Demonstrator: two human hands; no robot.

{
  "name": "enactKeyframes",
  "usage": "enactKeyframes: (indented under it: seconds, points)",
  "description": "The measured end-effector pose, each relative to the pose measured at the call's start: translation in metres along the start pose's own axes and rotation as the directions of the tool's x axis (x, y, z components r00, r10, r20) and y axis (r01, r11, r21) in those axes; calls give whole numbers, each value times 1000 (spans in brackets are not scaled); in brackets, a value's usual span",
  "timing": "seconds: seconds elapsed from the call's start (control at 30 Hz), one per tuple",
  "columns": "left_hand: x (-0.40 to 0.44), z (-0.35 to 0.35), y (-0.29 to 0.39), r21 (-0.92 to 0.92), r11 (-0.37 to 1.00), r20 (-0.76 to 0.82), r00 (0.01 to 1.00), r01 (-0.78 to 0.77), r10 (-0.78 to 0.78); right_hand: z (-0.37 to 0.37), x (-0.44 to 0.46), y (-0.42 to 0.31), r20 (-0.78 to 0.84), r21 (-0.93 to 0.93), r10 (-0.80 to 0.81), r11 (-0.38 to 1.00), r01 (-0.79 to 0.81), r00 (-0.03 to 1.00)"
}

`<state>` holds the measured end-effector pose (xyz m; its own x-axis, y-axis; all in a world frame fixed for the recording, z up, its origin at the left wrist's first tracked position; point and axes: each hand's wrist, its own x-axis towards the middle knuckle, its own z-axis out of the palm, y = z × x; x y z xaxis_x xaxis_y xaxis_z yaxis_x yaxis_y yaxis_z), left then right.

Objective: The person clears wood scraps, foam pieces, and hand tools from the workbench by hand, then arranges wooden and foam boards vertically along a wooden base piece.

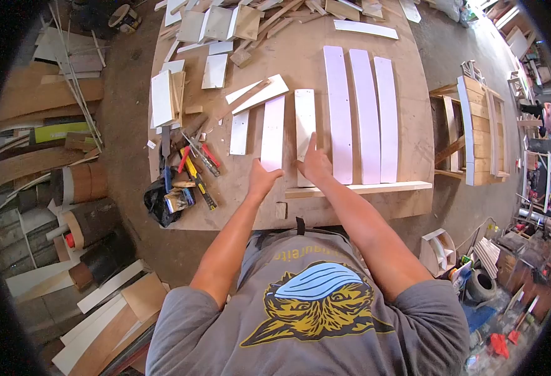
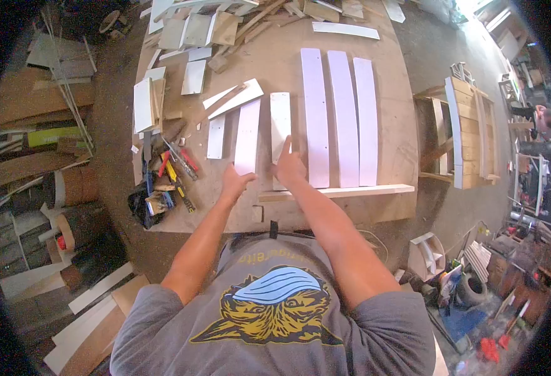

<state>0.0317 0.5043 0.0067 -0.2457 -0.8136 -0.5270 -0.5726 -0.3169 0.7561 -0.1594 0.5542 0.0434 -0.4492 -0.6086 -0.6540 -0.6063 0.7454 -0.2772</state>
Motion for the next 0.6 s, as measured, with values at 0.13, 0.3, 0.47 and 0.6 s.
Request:
enactKeyframes:
  seconds: [0.13, 0.3, 0.47, 0.6]
  points:
    - [-12, -6, 33, -109, 987, 124, 987, 116, -102, 0, 4, 7, -78, -73, -33, 997, 27, 996]
    - [-19, 4, 42, -171, 985, 145, 989, 7, 19, 21, 40, 7, -167, 299, -135, 937, 181, 977]
    - [-14, 16, 26, -173, 982, 345, 929, -75, 132, -10, 13, -40, 1, 522, -117, 847, 99, 993]
    - [-13, 6, 36, -119, 986, 426, 890, -119, 159, -55, 1, -43, -34, 297, -110, 948, 115, 993]
